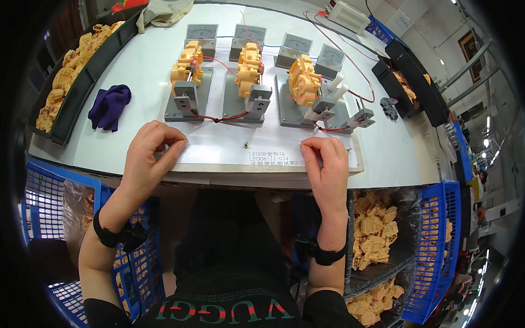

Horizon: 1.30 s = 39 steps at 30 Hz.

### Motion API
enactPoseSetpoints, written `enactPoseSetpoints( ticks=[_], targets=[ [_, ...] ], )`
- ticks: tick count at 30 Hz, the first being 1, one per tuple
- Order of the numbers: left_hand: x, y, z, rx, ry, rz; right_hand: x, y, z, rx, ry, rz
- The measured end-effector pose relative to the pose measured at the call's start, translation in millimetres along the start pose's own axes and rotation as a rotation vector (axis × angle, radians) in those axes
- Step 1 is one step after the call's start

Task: Inspecting and testing yellow plastic industrial components by placing them on a test fixture and sorting them into trays.

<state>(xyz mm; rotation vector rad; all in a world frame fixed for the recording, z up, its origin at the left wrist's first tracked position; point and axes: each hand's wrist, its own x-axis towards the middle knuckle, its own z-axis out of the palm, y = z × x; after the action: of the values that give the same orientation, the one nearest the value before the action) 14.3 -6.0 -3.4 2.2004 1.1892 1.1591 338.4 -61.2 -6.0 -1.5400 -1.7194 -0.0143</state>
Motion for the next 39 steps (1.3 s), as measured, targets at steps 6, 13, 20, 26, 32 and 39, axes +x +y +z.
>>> enactPoseSetpoints(
  ticks=[6,13,20,26,32,39],
  targets=[
    [1.7,4.9,-0.5,0.03,-0.012,-0.015,0.0,0.9,-1.8,0.01,-0.002,0.006],
    [-0.9,-0.5,-0.1,-0.018,0.004,0.004,1.0,-4.3,-2.7,-0.023,-0.025,0.005],
    [0.7,-1.7,-2.3,-0.005,-0.003,0.01,1.6,-5.4,-3.4,-0.005,-0.034,0.024],
    [5.2,12.5,-14.5,0.152,0.007,0.086,4.6,1.7,-9.5,0.038,-0.047,-0.03],
    [46.9,74.3,-35.5,0.171,0.046,0.172,6.1,1.8,-9.8,0.332,0.086,0.128],
    [152.2,132.8,27.6,0.494,-0.268,0.645,23.4,-3.2,4.6,0.499,0.216,0.127]
  ],
)
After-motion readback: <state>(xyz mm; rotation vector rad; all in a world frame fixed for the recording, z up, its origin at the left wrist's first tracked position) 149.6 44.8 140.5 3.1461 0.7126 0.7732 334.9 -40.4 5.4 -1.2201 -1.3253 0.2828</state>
